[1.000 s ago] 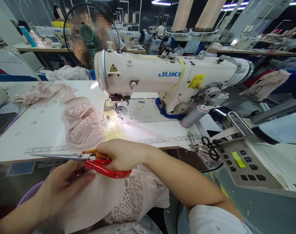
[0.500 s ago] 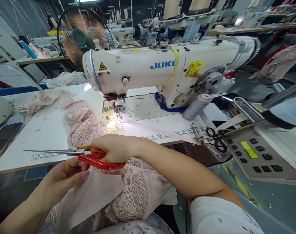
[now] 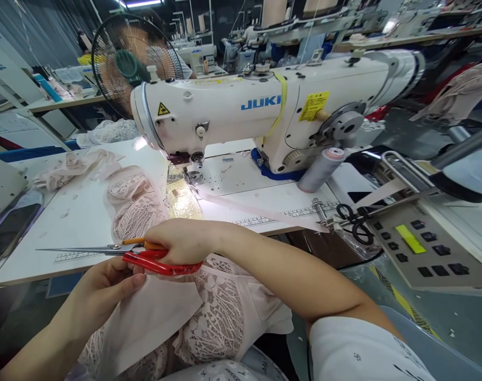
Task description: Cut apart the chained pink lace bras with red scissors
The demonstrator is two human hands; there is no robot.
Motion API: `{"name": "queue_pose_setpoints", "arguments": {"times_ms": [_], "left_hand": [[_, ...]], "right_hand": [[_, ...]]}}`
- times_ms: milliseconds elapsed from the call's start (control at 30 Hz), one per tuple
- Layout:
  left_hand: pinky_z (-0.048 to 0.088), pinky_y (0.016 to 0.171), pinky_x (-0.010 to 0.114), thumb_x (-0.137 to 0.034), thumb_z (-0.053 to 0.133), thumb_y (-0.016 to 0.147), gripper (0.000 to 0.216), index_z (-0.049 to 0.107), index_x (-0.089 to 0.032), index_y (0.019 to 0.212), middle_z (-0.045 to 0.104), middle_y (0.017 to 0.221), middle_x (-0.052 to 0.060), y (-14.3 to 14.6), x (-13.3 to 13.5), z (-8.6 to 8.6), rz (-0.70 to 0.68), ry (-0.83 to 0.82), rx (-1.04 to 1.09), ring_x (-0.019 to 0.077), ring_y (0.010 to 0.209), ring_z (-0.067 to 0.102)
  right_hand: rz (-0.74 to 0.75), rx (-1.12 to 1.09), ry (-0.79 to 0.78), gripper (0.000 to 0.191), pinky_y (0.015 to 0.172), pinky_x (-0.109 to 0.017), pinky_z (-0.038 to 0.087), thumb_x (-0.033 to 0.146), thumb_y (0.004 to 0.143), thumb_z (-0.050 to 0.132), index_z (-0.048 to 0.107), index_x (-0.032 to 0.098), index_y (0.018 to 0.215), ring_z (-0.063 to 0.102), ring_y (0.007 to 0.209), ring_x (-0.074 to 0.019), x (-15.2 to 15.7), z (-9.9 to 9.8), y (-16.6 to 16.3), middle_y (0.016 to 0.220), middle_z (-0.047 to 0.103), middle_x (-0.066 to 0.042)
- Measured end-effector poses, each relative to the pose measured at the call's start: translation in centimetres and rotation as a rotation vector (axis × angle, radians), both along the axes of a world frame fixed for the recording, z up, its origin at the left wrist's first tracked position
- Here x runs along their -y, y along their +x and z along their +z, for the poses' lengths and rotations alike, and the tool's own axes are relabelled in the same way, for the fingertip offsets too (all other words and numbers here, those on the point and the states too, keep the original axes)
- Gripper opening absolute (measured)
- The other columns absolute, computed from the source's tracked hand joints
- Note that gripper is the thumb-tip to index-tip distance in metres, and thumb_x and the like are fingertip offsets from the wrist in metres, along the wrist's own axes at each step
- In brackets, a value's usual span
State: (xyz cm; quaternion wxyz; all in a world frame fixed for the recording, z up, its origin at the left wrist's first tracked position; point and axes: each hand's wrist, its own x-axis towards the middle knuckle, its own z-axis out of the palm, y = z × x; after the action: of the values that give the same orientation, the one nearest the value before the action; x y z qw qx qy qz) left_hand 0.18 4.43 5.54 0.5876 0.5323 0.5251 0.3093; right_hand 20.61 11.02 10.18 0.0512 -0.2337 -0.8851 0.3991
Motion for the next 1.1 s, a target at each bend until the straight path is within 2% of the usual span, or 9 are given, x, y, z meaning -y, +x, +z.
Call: {"name": "queue_pose_setpoints", "arguments": {"times_ms": [200,333,467,533,633,700,767,900,1100], "left_hand": [[0.044,0.062,0.022,-0.038,0.073,0.072,0.022,0.064,-0.017,0.071,0.064,0.071,0.002,0.0,0.1,0.0,-0.013,-0.033,-0.013,0.0143,0.067,0.054],[0.046,0.070,0.024,-0.036,0.069,0.077,0.017,0.069,-0.020,0.083,0.067,0.074,0.001,0.3,0.2,0.3,-0.084,-0.012,-0.005,0.0156,0.071,0.056],[0.046,0.080,0.026,-0.036,0.066,0.080,0.018,0.072,-0.020,0.085,0.070,0.082,0.003,0.2,0.3,-0.1,-0.145,-0.045,0.048,0.0173,0.079,0.059],[0.046,0.077,0.024,-0.035,0.068,0.078,0.016,0.071,-0.020,0.083,0.069,0.081,0.002,0.0,0.4,-0.6,-0.086,-0.074,0.099,0.0161,0.079,0.059],[0.043,0.063,0.018,-0.036,0.073,0.074,0.017,0.069,-0.019,0.077,0.064,0.071,-0.001,-0.4,0.6,-1.0,0.048,-0.134,0.167,0.0114,0.066,0.055],[0.040,0.058,0.016,-0.037,0.075,0.071,0.020,0.068,-0.018,0.074,0.062,0.067,-0.002,-0.6,0.7,-1.1,0.103,-0.181,0.202,0.0093,0.061,0.051],[0.039,0.057,0.016,-0.037,0.076,0.070,0.022,0.067,-0.017,0.073,0.061,0.066,-0.002,-0.8,0.8,-1.0,0.131,-0.200,0.233,0.0086,0.060,0.050],[0.036,0.056,0.016,-0.039,0.074,0.071,0.025,0.064,-0.016,0.070,0.056,0.064,-0.003,-0.9,0.9,-1.0,0.158,-0.183,0.237,0.0079,0.058,0.046],[0.027,0.052,0.018,-0.040,0.066,0.075,0.029,0.055,-0.014,0.067,0.044,0.060,-0.004,0.0,1.4,-1.2,0.129,-0.095,0.118,0.0076,0.054,0.033]], "right_hand": [[0.005,0.046,-0.075,0.022,0.051,-0.024,0.029,0.015,0.078,0.054,0.036,0.021,0.067,0.037,0.055,-0.0107,0.3,0.6,0.0,0.060,0.040,0.006],[0.002,0.030,-0.008,0.026,0.052,-0.024,0.028,0.014,0.075,0.056,0.032,0.022,0.067,0.036,0.056,-0.0110,0.3,0.4,-0.2,0.062,0.042,0.006],[-0.018,-0.021,0.015,0.028,0.051,-0.023,0.028,0.014,0.072,0.057,0.030,0.022,0.067,0.036,0.057,-0.0115,0.5,-0.6,-0.3,0.065,0.043,0.005],[-0.112,-0.064,-0.009,0.029,0.052,-0.023,0.029,0.016,0.073,0.058,0.030,0.022,0.067,0.039,0.058,-0.0117,1.0,-1.2,0.0,0.065,0.043,0.004],[-0.391,-0.157,-0.073,0.030,0.053,-0.023,0.032,0.027,0.077,0.061,0.032,0.022,0.070,0.040,0.057,-0.0115,2.7,-1.9,1.3,0.066,0.042,0.005],[-0.496,-0.186,-0.106,0.030,0.050,-0.022,0.031,0.035,0.079,0.060,0.034,0.022,0.073,0.039,0.056,-0.0114,4.2,-2.2,2.7,0.067,0.042,0.005],[-0.455,-0.149,-0.089,0.030,0.050,-0.023,0.030,0.036,0.076,0.061,0.035,0.022,0.072,0.039,0.057,-0.0120,5.8,-2.6,3.9,0.068,0.044,0.003],[-0.323,0.090,-0.084,0.032,0.048,-0.024,0.025,0.032,0.074,0.062,0.034,0.022,0.063,0.034,0.051,-0.0119,8.0,-3.3,4.8,0.059,0.042,0.003],[-0.343,0.160,-0.123,0.031,0.042,-0.024,0.019,0.031,0.074,0.059,0.032,0.021,0.061,0.026,0.045,-0.0098,8.8,-3.6,3.3,0.053,0.037,0.004]]}}
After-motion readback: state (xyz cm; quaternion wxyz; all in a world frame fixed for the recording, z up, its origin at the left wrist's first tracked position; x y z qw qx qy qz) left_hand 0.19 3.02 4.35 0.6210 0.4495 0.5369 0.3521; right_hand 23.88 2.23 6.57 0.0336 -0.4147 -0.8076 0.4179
